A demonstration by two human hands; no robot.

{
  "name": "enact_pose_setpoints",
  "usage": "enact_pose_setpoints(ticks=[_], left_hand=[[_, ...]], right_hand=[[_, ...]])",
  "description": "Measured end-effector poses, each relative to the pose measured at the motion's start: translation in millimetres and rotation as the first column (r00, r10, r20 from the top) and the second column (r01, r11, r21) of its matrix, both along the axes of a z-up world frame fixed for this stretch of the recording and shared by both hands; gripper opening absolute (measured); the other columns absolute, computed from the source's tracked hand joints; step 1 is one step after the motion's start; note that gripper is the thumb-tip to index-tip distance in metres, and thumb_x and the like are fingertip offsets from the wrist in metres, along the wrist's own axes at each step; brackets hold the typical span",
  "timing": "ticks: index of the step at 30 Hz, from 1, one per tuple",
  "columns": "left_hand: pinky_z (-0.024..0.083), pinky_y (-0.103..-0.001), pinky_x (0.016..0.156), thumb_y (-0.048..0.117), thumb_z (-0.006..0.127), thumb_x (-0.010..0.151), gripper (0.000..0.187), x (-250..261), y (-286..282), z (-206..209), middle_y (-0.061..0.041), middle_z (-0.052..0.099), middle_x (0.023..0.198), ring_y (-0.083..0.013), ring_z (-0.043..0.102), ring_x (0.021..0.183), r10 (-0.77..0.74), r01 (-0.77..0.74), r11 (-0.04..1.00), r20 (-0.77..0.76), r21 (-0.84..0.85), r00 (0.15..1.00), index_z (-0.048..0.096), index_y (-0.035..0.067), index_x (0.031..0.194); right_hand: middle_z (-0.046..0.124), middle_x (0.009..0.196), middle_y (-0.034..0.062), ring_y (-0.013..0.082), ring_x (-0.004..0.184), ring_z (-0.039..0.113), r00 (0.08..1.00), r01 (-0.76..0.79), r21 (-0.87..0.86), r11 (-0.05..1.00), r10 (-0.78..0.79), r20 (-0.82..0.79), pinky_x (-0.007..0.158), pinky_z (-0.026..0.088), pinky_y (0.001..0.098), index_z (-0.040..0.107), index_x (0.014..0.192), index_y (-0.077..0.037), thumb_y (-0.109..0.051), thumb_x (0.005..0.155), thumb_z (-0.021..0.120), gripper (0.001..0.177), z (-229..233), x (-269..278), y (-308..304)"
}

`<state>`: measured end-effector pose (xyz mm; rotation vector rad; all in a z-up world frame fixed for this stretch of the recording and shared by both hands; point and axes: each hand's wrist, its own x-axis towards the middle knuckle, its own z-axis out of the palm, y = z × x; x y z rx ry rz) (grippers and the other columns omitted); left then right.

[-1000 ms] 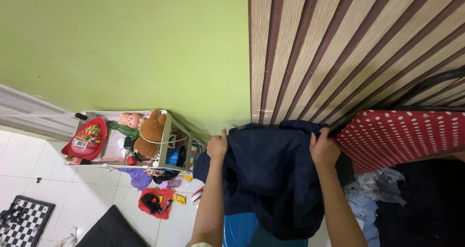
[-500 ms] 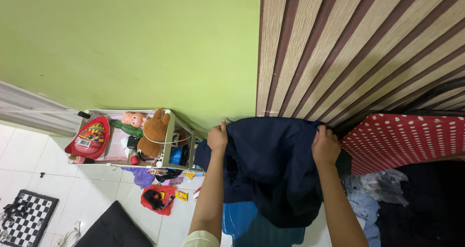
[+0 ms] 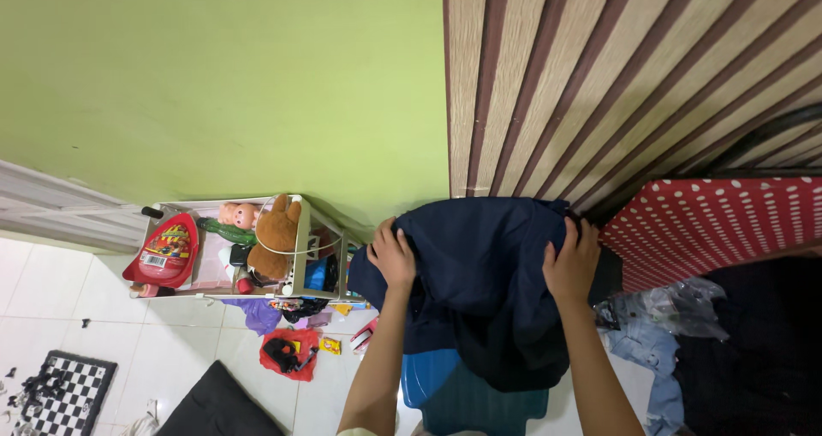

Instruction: The person picks up clothing and objects from a desk and floor, placing them into a backpack or small bag.

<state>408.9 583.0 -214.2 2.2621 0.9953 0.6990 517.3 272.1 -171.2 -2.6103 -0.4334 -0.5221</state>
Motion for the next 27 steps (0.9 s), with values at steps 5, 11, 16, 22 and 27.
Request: enact_pose_setpoints(ticks=[5, 11, 16, 22, 27], left_hand=[[0.016, -0.065, 0.118, 0.031, 0.051, 0.103, 0.048, -9.9, -23.2, 7.3, -0.01, 0.041, 0.158, -0.0301, 0.032, 0.15, -0.061, 0.059, 0.997, 0.031, 0.042, 0.998, 0.047, 0.015, 0.148], [0.015, -0.064, 0.119, 0.034, 0.052, 0.103, 0.051, -18.1, -49.0, 24.1, -0.014, 0.036, 0.161, -0.0346, 0.027, 0.152, -0.138, 0.137, 0.99, 0.074, 0.016, 0.988, 0.044, 0.012, 0.149], [0.015, -0.062, 0.119, 0.033, 0.054, 0.102, 0.051, -23.2, -73.6, 45.0, -0.015, 0.036, 0.16, -0.0351, 0.028, 0.152, -0.228, 0.228, 0.973, 0.117, 0.012, 0.967, 0.047, 0.012, 0.147], [0.022, -0.056, 0.119, 0.029, 0.058, 0.1, 0.046, -31.1, -103.9, 67.2, -0.015, 0.04, 0.157, -0.0357, 0.036, 0.147, -0.358, 0.366, 0.93, 0.169, -0.022, 0.918, 0.051, 0.012, 0.142], [0.032, -0.049, 0.113, 0.027, 0.059, 0.1, 0.046, -36.7, -133.4, 85.0, -0.018, 0.042, 0.154, -0.0375, 0.043, 0.141, -0.47, 0.511, 0.852, 0.268, -0.11, 0.841, 0.052, 0.01, 0.141]], right_hand=[[0.042, 0.153, 0.0288, 0.0489, 0.144, 0.036, 0.999, 0.007, 0.026, 1.0, -0.006, -0.046, 0.114, 0.034, 0.0578, 0.041, 0.15, -0.005, -0.02, 0.083, 0.075, 0.077, 0.9, -19.1, -2.9], [0.039, 0.152, 0.0302, 0.0512, 0.144, 0.033, 0.996, 0.027, 0.075, 0.997, -0.021, -0.087, 0.115, 0.032, 0.0578, 0.04, 0.149, -0.005, -0.019, 0.081, 0.076, 0.078, 10.0, -46.0, -4.6], [0.038, 0.151, 0.0318, 0.0519, 0.144, 0.033, 0.997, 0.047, 0.207, 0.977, -0.033, -0.071, 0.119, 0.032, 0.0569, 0.041, 0.147, -0.005, -0.015, 0.081, 0.077, 0.076, 28.3, -74.0, -6.3], [0.035, 0.151, 0.0318, 0.0523, 0.142, 0.034, 0.996, 0.079, 0.34, 0.937, -0.057, -0.074, 0.117, 0.032, 0.0557, 0.04, 0.147, -0.004, -0.013, 0.081, 0.077, 0.076, 49.4, -107.5, -12.9], [0.033, 0.152, 0.0288, 0.0483, 0.142, 0.035, 0.985, 0.163, 0.402, 0.901, -0.124, -0.122, 0.118, 0.032, 0.0533, 0.04, 0.147, -0.005, -0.013, 0.081, 0.078, 0.077, 64.2, -130.6, -25.2]])
